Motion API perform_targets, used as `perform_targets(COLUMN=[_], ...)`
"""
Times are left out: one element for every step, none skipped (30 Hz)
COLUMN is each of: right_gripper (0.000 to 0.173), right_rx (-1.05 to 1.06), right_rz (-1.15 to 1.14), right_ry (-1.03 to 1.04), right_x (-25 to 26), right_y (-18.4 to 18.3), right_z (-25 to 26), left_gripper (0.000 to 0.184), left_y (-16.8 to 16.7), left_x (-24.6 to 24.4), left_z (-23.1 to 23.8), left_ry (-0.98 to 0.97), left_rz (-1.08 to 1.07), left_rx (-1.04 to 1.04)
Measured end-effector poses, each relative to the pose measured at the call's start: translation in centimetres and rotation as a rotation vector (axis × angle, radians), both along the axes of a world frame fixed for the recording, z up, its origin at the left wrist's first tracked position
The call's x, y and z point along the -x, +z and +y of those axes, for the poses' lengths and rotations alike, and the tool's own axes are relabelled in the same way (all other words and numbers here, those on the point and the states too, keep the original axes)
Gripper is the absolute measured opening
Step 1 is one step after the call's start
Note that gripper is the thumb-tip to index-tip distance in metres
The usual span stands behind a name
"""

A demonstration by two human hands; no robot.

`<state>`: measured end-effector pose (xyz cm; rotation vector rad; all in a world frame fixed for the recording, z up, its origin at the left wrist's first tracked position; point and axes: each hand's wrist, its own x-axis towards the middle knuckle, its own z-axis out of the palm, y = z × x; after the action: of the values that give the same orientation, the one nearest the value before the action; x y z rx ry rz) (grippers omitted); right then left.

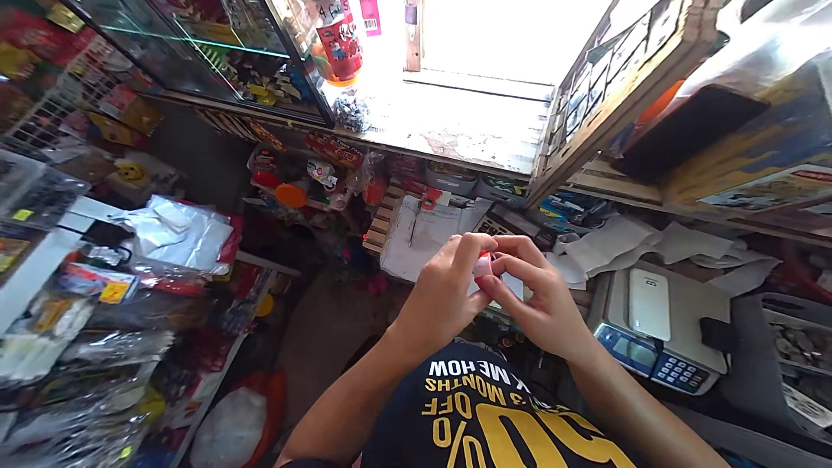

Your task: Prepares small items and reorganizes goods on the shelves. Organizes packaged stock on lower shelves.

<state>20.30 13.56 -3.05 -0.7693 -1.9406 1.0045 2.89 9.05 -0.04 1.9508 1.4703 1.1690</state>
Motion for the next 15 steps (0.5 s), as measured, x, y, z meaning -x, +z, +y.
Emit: perform_targets(right_gripper=[0.026, 0.025, 0.024, 0.024, 0.024, 0.024, 0.024, 0.024, 0.024, 0.024, 0.023, 0.023, 0.023, 0.023, 0.023], right_rx=[0.068, 0.153, 0.251, 0.35, 0.431, 0.487, 0.518, 0.531, 0.529, 0.52, 0.516, 0.524, 0.546, 0.585, 0.632], right_rz=[0.034, 0.079, 0.136, 0.203, 0.262, 0.305, 0.335, 0.345, 0.338, 0.327, 0.318, 0.312, 0.317, 0.329, 0.349], right_ry=[-0.013, -0.021, -0.022, -0.013, 0.004, 0.02, 0.032, 0.035, 0.033, 0.036, 0.039, 0.047, 0.052, 0.047, 0.046], right_x=[0.1, 0.1, 0.1, 0.0, -0.1, -0.3, -0.3, -0.4, -0.4, -0.4, -0.5, -0.5, -0.5, -0.5, -0.5], right_y=[-0.1, -0.2, -0.4, -0.7, -0.9, -1.3, -1.7, -2.0, -2.2, -2.3, -2.5, -2.6, -2.7, -2.9, -3.0], right_z=[0.0, -0.1, -0.1, -0.2, -0.2, -0.3, -0.4, -0.6, -0.6, -0.7, -0.7, -0.6, -0.6, -0.5, -0.4], left_gripper=[0.044, 0.044, 0.044, 0.045, 0.047, 0.049, 0.052, 0.053, 0.052, 0.051, 0.05, 0.048, 0.047, 0.046, 0.045], left_y=[-0.2, -0.6, -1.0, -1.6, -2.2, -2.7, -3.2, -3.4, -3.5, -3.7, -3.9, -4.1, -4.4, -4.6, -4.9], left_x=[-0.1, -0.1, -0.2, -0.2, -0.2, -0.1, -0.1, 0.0, 0.0, 0.0, 0.0, 0.0, 0.1, 0.3, 0.5], left_z=[0.1, 0.2, 0.2, 0.2, 0.2, 0.1, 0.0, -0.1, -0.2, -0.4, -0.4, -0.4, -0.4, -0.3, -0.2], left_ry=[0.001, -0.002, -0.005, -0.006, -0.002, -0.004, -0.02, -0.042, -0.062, -0.078, -0.084, -0.088, -0.098, -0.115, -0.136], left_rz=[-0.003, -0.038, -0.106, -0.196, -0.292, -0.382, -0.476, -0.567, -0.636, -0.673, -0.673, -0.64, -0.584, -0.513, -0.445], left_rx=[-0.006, -0.006, 0.004, 0.034, 0.088, 0.154, 0.222, 0.282, 0.322, 0.325, 0.299, 0.251, 0.192, 0.131, 0.075])
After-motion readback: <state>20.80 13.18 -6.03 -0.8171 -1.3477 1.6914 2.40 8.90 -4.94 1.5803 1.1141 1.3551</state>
